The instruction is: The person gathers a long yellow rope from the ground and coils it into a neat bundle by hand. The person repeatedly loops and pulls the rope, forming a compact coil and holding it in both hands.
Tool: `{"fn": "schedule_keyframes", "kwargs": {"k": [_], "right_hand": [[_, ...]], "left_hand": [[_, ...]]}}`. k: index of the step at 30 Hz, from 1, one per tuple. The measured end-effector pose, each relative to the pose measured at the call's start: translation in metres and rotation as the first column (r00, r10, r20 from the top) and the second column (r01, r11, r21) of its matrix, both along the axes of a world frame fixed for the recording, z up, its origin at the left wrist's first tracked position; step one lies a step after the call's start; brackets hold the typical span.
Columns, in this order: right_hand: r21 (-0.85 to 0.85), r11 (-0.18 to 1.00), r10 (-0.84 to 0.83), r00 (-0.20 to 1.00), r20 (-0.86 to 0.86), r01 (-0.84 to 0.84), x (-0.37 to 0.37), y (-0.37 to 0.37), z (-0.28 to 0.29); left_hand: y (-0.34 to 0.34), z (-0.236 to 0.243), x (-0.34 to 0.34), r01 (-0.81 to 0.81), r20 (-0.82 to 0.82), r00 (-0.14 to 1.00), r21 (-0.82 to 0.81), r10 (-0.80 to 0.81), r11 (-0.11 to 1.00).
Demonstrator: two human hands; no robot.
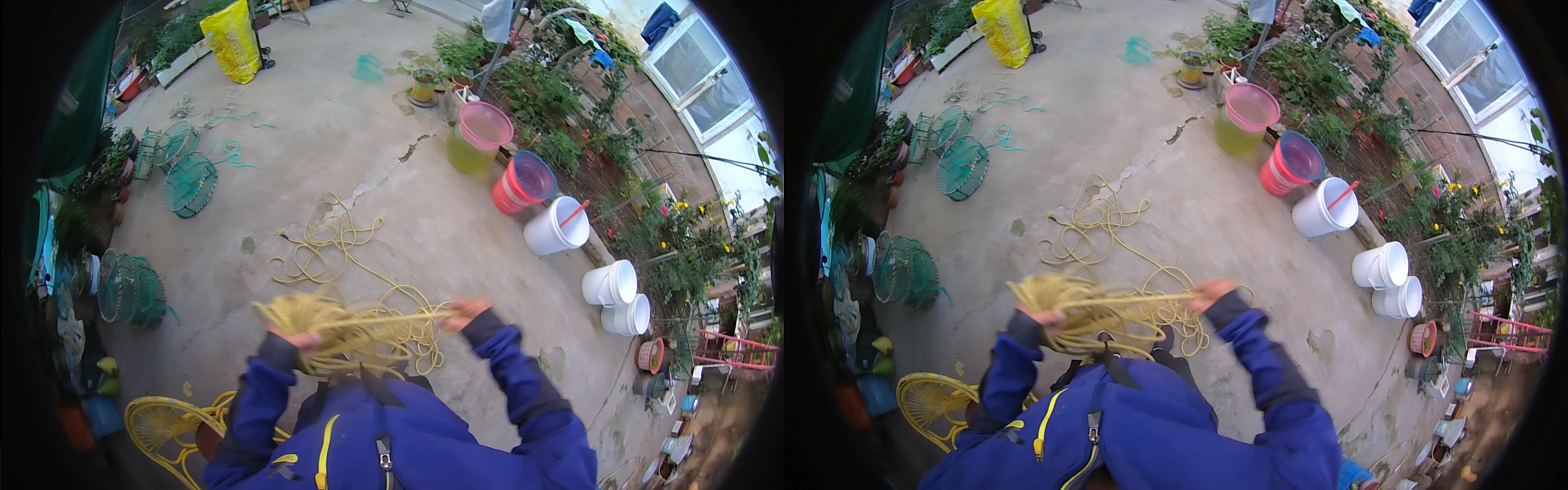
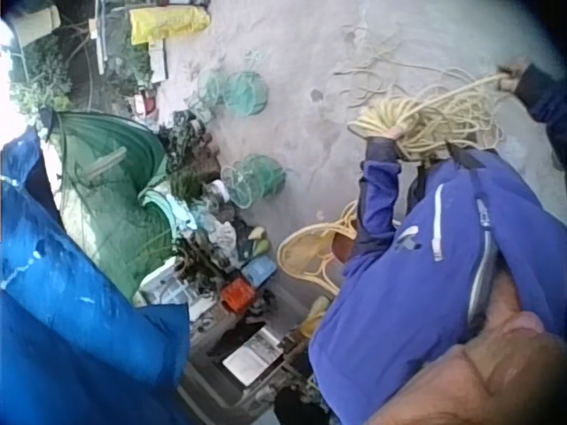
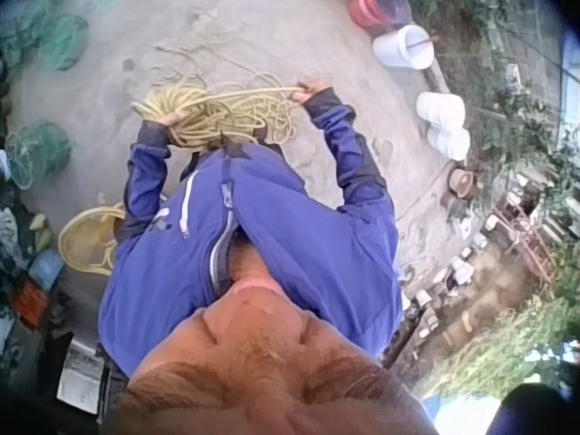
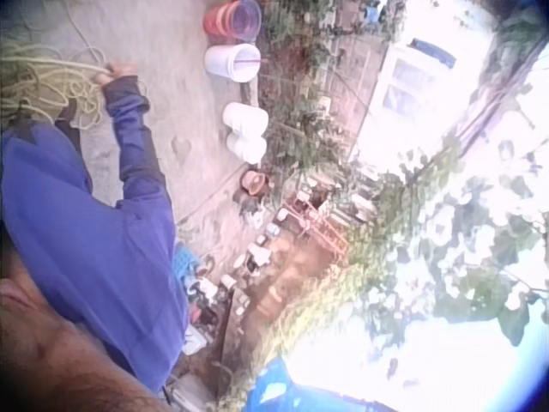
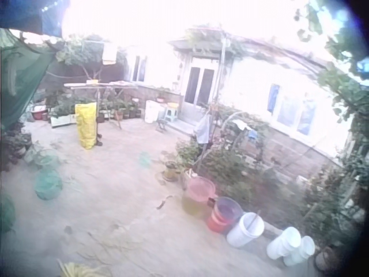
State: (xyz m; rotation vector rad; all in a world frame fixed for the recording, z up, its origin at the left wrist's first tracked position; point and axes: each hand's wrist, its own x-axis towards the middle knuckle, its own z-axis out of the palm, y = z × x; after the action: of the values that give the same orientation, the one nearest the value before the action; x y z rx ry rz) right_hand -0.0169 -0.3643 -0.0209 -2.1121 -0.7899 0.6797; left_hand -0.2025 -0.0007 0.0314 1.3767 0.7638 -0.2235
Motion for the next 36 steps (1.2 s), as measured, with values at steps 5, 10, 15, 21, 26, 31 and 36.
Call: {"fn": "schedule_keyframes", "kwargs": {"k": [5,10,15,21,26,31,36], "right_hand": [[0.164,0.759,-0.617,0.618,0.487,0.63,0.129,-0.234,0.053],[0.563,0.119,-0.983,0.177,-0.049,0.818,0.15,-0.396,0.16],[-0.25,0.526,-0.301,0.453,0.839,0.812,0.109,-0.408,0.098],[-0.543,0.746,-0.382,0.916,0.125,0.385,0.009,-0.198,0.008],[-0.177,0.982,0.055,0.997,-0.062,-0.066,-0.056,-0.02,0.047],[0.167,0.929,0.317,0.943,0.098,-0.329,-0.074,0.085,0.083],[0.122,0.952,0.265,0.955,0.132,-0.281,-0.089,0.162,0.081]], "left_hand": [[0.107,-0.024,-0.047,-0.205,0.071,0.979,0.216,0.194,0.955],[0.207,-0.042,-0.086,-0.546,0.106,0.836,0.258,0.538,0.797],[0.26,-0.051,-0.123,-0.641,0.071,0.767,0.112,0.638,0.759],[0.232,-0.05,-0.131,-0.537,0.049,0.821,-0.273,0.569,0.798],[0.163,-0.045,-0.091,-0.481,0.088,0.855,-0.234,0.512,0.845],[0.093,-0.046,-0.039,-0.234,0.2,0.947,-0.107,0.252,0.966],[0.034,-0.043,0.005,0.078,0.152,0.987,-0.237,-0.043,0.968]]}}
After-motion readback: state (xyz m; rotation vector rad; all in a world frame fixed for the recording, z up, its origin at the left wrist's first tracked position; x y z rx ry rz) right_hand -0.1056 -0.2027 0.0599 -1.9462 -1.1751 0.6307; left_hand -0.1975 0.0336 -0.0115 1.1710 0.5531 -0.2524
